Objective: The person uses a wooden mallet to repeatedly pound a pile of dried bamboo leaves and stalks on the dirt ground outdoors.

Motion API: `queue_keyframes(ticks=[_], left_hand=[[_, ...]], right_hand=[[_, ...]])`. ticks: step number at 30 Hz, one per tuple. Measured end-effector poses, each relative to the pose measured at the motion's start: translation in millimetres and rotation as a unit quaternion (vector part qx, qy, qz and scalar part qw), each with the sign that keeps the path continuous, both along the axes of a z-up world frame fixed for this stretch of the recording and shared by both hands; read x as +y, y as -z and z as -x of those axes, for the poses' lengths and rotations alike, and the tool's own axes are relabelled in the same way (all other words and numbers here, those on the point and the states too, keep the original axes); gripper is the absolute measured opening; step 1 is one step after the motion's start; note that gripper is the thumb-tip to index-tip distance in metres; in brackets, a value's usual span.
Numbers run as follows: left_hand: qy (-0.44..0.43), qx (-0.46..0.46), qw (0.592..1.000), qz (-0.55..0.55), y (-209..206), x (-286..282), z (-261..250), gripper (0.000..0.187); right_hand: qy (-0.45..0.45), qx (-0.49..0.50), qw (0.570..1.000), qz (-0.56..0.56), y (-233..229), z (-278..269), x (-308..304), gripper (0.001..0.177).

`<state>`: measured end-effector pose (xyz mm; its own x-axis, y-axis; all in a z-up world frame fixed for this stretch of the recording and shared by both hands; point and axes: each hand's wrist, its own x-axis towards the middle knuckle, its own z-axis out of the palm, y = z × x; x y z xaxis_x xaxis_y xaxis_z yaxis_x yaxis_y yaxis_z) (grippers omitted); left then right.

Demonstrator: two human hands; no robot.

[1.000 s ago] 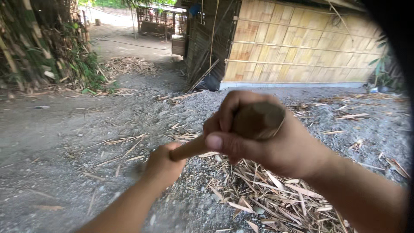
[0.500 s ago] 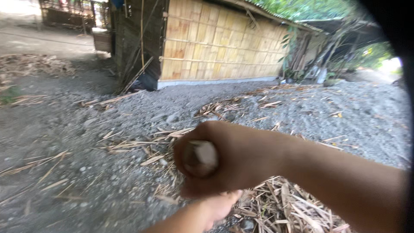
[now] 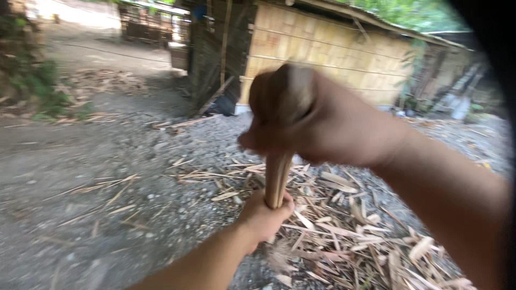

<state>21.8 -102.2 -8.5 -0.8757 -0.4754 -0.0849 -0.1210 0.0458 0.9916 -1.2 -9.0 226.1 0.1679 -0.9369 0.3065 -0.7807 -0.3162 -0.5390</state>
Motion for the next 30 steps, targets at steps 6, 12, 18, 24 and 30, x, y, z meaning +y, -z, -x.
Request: queue_keyframes(ticks=[6, 12, 18, 24, 30], left_hand=[[-0.074, 0.039, 0.984, 0.155, -2.9, -78.8, -28.1, 0.019], [-0.211, -0.115, 0.932, 0.27, 20.3, -142.2, -80.3, 0.024], [-0.26, -0.08, 0.925, 0.264, 75.9, -125.6, -65.4, 0.023], [-0.04, -0.069, 0.994, -0.075, 97.6, 4.8, 35.8, 0.03], [0.138, 0.075, 0.987, -0.044, 59.1, 82.9, 83.7, 0.021]], right_hand=[[-0.053, -0.158, 0.986, 0.026, -14.2, 5.1, -9.1, 0.014], [-0.091, -0.222, 0.971, -0.026, 41.7, 12.4, -32.6, 0.015], [-0.042, -0.304, 0.949, -0.076, 76.6, 17.2, -9.3, 0.017], [0.065, -0.007, 0.992, -0.107, 42.3, 6.7, 29.8, 0.02], [0.201, 0.106, 0.967, -0.119, 25.6, -13.2, 30.5, 0.027]])
